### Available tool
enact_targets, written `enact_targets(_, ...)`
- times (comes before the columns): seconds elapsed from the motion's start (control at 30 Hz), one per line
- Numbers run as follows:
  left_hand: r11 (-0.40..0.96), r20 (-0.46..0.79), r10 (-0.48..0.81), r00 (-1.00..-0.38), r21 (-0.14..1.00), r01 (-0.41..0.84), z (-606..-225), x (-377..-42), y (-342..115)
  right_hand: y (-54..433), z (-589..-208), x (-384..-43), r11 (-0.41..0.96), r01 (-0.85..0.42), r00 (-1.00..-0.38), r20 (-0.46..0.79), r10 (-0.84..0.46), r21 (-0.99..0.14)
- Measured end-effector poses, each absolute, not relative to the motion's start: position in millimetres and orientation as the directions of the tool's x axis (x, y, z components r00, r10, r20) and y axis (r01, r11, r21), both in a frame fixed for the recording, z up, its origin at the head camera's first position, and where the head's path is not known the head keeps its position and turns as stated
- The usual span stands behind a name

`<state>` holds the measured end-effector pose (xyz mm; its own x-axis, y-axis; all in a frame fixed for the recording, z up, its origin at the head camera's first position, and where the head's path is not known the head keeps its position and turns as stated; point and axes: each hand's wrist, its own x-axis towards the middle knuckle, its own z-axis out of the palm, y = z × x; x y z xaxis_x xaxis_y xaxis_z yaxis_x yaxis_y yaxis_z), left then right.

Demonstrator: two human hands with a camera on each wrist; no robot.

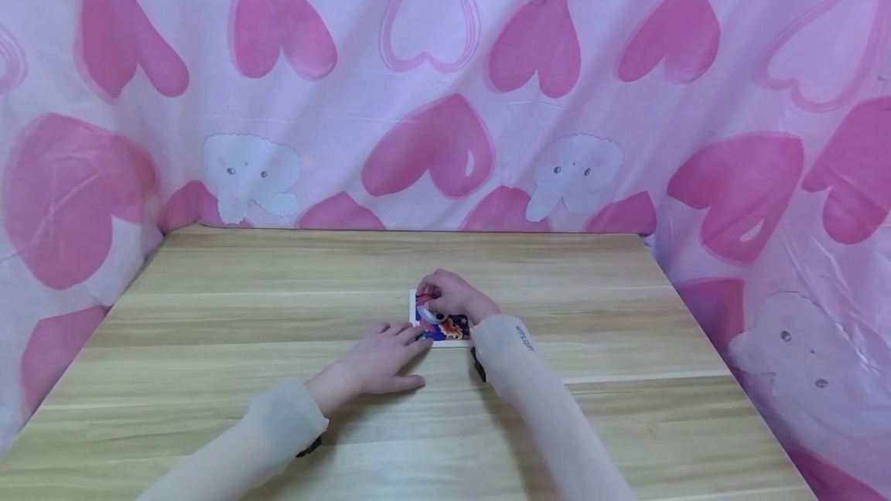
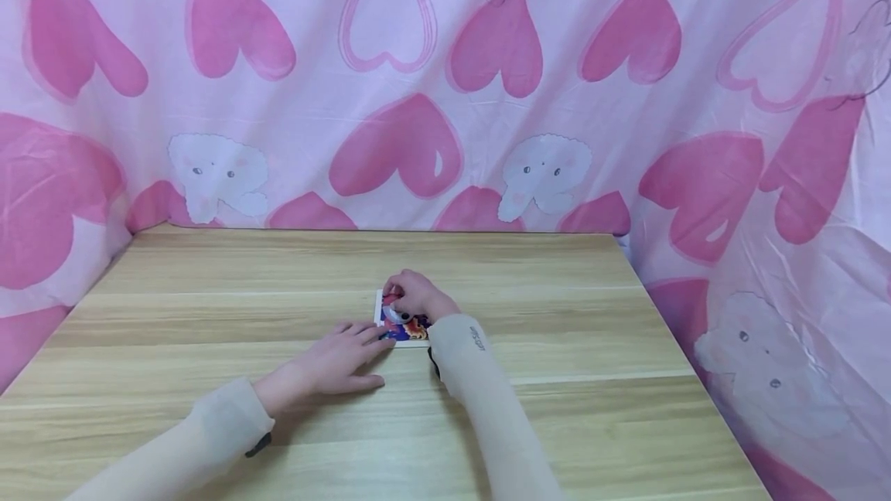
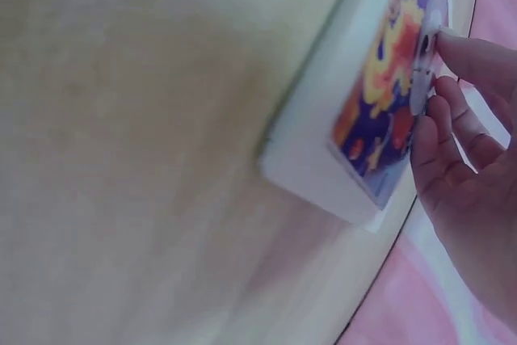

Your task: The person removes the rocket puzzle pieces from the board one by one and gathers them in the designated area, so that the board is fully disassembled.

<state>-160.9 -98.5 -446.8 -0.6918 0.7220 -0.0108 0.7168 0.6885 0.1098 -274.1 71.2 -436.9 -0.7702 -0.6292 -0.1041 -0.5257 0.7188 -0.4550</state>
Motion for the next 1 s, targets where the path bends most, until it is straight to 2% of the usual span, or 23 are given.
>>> enact_targets(0.13, 0.686, -0.005, 0.724, -0.690, 0.114, 0.719, -445.8, -161.5, -98.0, 68.4, -432.6, -274.4, 0.762, -0.483, -0.783, -0.176, -0.596, -0.432)
enact_targets(0.37, 0.687, -0.004, 0.721, -0.693, 0.129, 0.715, -445.9, -161.5, -98.4, 65.4, -427.1, -273.3, 0.771, -0.495, -0.775, -0.198, -0.600, -0.401)
enact_targets(0.6, 0.696, -0.014, 0.712, -0.702, 0.149, 0.702, -446.1, -162.5, -97.7, 63.2, -426.2, -273.2, 0.801, -0.439, -0.788, -0.253, -0.561, -0.407)
enact_targets(0.8, 0.679, 0.015, 0.725, -0.688, 0.148, 0.719, -448.4, -167.5, -94.4, 62.4, -427.5, -274.0, 0.785, -0.462, -0.778, -0.236, -0.582, -0.414)
enact_targets(1.0, 0.690, -0.015, 0.716, -0.698, 0.166, 0.705, -446.0, -168.4, -92.7, 62.7, -428.0, -275.4, 0.755, -0.476, -0.766, -0.207, -0.608, -0.451)
